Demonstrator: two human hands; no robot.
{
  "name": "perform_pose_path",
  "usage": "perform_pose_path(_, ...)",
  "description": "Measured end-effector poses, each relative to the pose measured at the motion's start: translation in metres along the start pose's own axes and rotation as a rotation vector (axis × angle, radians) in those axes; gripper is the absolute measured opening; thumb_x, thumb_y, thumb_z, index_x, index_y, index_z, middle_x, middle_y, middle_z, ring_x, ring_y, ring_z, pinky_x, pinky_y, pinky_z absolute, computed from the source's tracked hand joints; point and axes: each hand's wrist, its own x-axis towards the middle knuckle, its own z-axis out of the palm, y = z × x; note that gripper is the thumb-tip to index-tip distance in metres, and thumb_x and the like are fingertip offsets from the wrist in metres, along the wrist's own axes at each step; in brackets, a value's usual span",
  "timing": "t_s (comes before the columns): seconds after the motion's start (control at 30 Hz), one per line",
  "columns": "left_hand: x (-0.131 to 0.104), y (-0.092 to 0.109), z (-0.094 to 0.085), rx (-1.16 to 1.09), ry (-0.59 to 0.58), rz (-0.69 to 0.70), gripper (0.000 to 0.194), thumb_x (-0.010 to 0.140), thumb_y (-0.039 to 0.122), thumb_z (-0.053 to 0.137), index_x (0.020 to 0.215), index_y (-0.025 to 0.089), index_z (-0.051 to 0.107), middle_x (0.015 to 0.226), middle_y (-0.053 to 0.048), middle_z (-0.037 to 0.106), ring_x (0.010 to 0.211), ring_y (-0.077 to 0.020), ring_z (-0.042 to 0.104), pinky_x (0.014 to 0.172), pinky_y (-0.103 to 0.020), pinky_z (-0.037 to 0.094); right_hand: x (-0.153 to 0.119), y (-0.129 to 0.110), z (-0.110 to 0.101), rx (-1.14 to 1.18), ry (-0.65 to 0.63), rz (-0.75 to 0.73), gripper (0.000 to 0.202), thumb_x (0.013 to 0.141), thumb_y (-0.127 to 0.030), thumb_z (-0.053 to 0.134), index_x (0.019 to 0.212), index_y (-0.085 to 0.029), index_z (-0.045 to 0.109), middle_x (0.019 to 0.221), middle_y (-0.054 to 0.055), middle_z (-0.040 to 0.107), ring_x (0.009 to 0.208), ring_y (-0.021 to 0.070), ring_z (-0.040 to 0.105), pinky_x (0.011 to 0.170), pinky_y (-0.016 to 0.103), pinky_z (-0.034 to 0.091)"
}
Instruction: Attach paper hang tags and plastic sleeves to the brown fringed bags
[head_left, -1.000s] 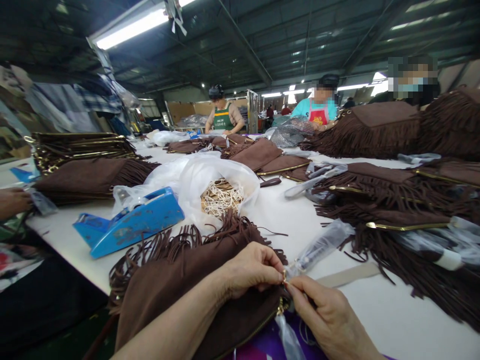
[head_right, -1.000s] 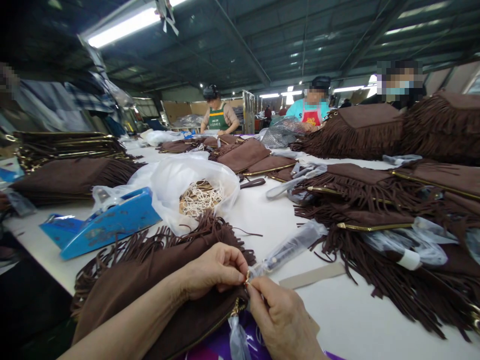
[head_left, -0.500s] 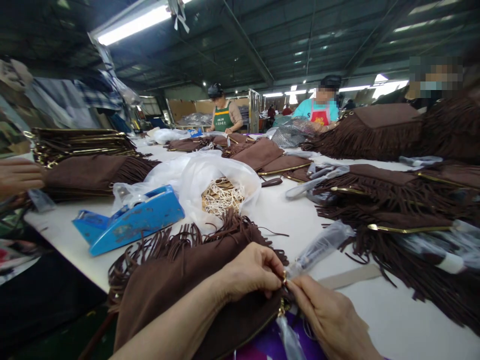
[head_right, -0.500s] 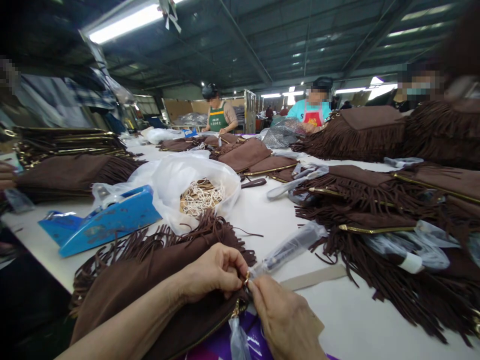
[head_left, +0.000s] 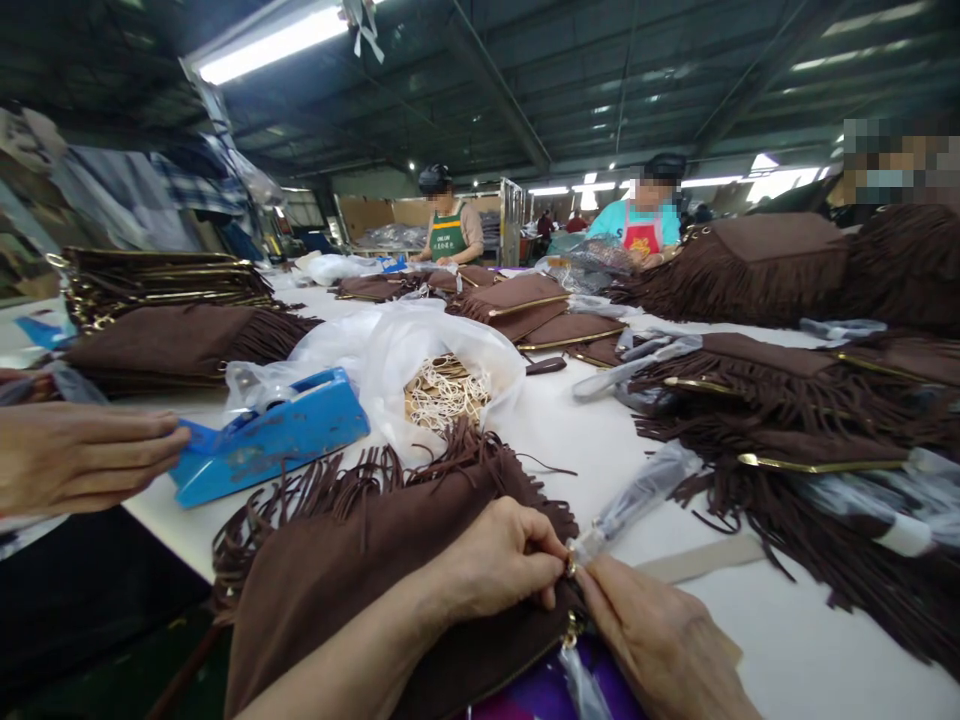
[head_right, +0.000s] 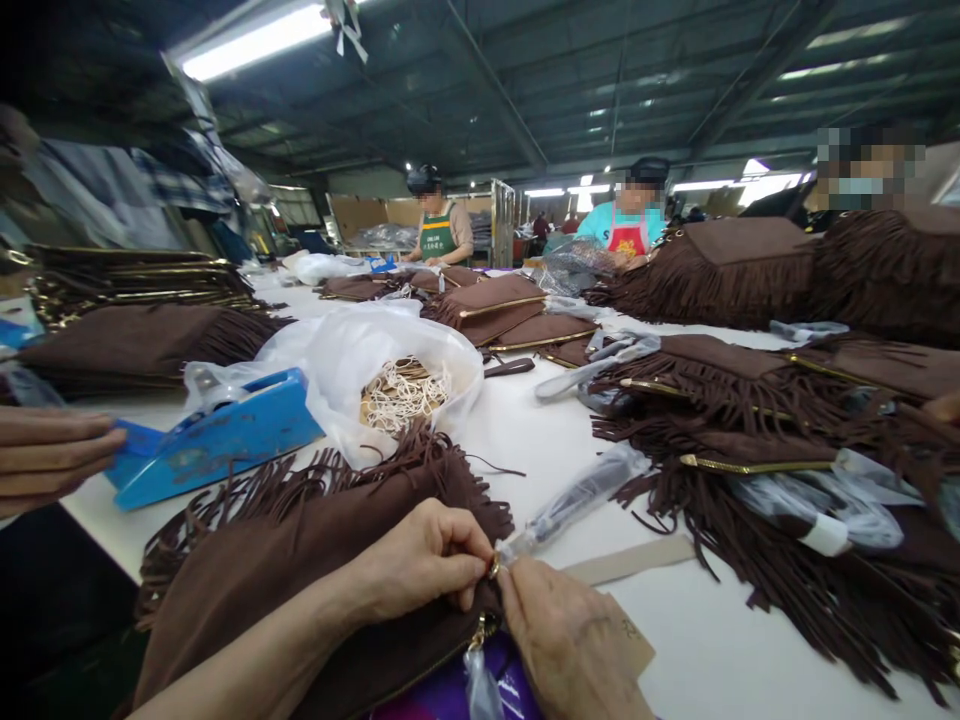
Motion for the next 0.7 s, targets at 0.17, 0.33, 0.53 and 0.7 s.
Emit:
perform_pose_path(0.17,0.0004,0.0004,0.0011,-0.025,0.038,0.046,0.008,0.061,0.018,0.051,0.063,0.014,0.058,0.048,0.003,0.053,0.044,-0.0096,0.051,0.046,-0.019,0.037,0.0001,0.0,-0.0006,-0.003,-0.003,0.004,0.036,0.094,-0.031,0.029,0.064,-0.024,0.047,0.048,-0.006,0.055,0.039,0.0114,0.054,0.04,0.025,0.029)
perform_pose_path(0.33,0.0016,0.0042,0.0011,-0.087,0.025,0.04,0.004,0.06,0.017,0.053,0.059,0.014,0.054,0.045,0.004,0.051,0.042,-0.0092,0.049,0.044,-0.019,0.037,0.0019,-0.0018,-0.0021,-0.024,0.026,-0.015,0.039,0.095,-0.031,0.025,0.062,-0.024,0.046,0.046,-0.006,0.052,0.036,0.0105,0.052,0.04,0.025,0.028)
perform_pose_path(0.53,0.0037,0.0065,0.0024,-0.079,0.012,0.011,0.003,0.059,0.014,0.052,0.055,0.013,0.053,0.046,0.004,0.049,0.04,-0.0077,0.046,0.042,-0.018,0.034,-0.0013,0.0008,0.0011,-0.047,0.029,-0.043,0.04,0.095,-0.03,0.024,0.062,-0.024,0.045,0.046,-0.005,0.049,0.036,0.0106,0.049,0.04,0.025,0.026)
perform_pose_path(0.7,0.0055,0.0064,0.0021,0.067,0.017,0.076,0.007,0.058,0.012,0.048,0.054,0.013,0.054,0.053,0.003,0.05,0.041,-0.007,0.044,0.04,-0.018,0.031,-0.0025,0.0018,0.0014,-0.04,0.02,-0.054,0.039,0.095,-0.028,0.024,0.062,-0.024,0.044,0.047,-0.005,0.049,0.038,0.0112,0.049,0.041,0.025,0.025)
